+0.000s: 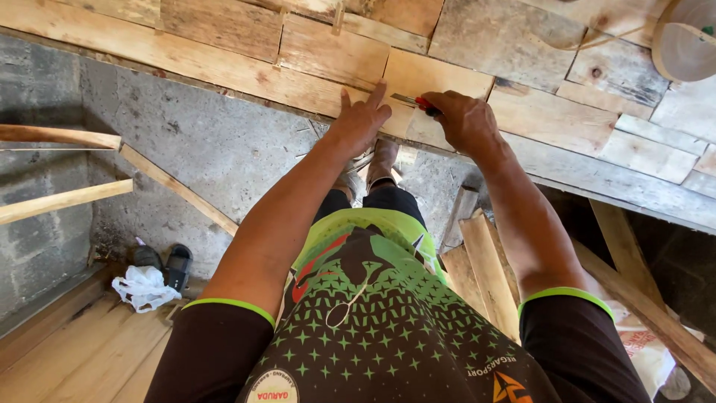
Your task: Trim and glue small wood tiles onto a surface to create a decorative pattern.
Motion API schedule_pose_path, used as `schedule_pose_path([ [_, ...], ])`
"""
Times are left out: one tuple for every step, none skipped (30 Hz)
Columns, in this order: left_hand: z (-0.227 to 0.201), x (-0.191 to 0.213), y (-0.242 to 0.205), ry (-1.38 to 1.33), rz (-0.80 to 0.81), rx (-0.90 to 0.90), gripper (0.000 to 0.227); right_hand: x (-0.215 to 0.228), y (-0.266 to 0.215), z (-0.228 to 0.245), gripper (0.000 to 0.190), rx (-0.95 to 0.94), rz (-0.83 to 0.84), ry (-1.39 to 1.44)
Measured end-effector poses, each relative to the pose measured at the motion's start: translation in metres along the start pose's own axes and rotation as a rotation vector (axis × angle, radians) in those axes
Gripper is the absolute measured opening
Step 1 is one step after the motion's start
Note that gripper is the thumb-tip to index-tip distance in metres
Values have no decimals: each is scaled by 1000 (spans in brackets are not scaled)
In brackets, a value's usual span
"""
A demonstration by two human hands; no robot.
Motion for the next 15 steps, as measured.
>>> schedule_pose_path([
  [-3, 2, -3, 1, 3, 1, 36, -4, -1, 0, 34, -1, 0, 3],
  [-5, 8, -1, -7, 12, 0, 39, -7, 2, -3, 33, -3, 4, -24],
  [-6, 13, 1, -16, 20, -1, 41, -9, 5, -5, 32, -4, 7, -50],
  [-9, 13, -1, -18, 26, -3, 41, -9, 3, -4, 32, -9, 11, -49],
  [-10, 12, -4, -34, 43, 8, 43, -8, 1, -1, 31, 3, -6, -30],
  [-10, 13, -4, -47, 53, 19, 44, -6, 1, 2, 31, 20, -27, -15],
  [-11, 12, -4, -47, 53, 16, 44, -4, 1, 3, 31, 19, -28, -17],
  [-9, 11, -3, -33, 65, 19, 44, -5, 3, 3, 33, -11, 10, -22],
  [-8, 10, -3, -19, 77, 22, 44, -7, 4, 2, 35, -41, 48, -27],
  [-9, 11, -4, -20, 75, 21, 44, -7, 4, 2, 35, -40, 48, -28],
  [-8, 9, -4, -7, 93, 35, 40, -8, 4, 2, 37, -30, 51, -45],
  [-8, 9, -4, 7, 109, 47, 36, -8, 5, 2, 38, -19, 54, -63],
  [-7, 9, -3, 6, 107, 46, 36, -10, 5, 1, 38, -18, 54, -65],
  [-8, 9, -4, 1, 98, 32, 32, -12, 4, 2, 42, -4, 35, -80],
  [-8, 8, -5, -5, 88, 17, 29, -14, 2, 4, 45, 9, 17, -95],
])
Point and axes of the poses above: each hand's wrist, its own y-axis towards the middle knuckle, its own x-axis out of the back of the hand, z = x × y, the point moved 9 cm from there along y, towards the middle knuckle, and after that the axes turned 7 degrees about -y, right-handed, at the moved point
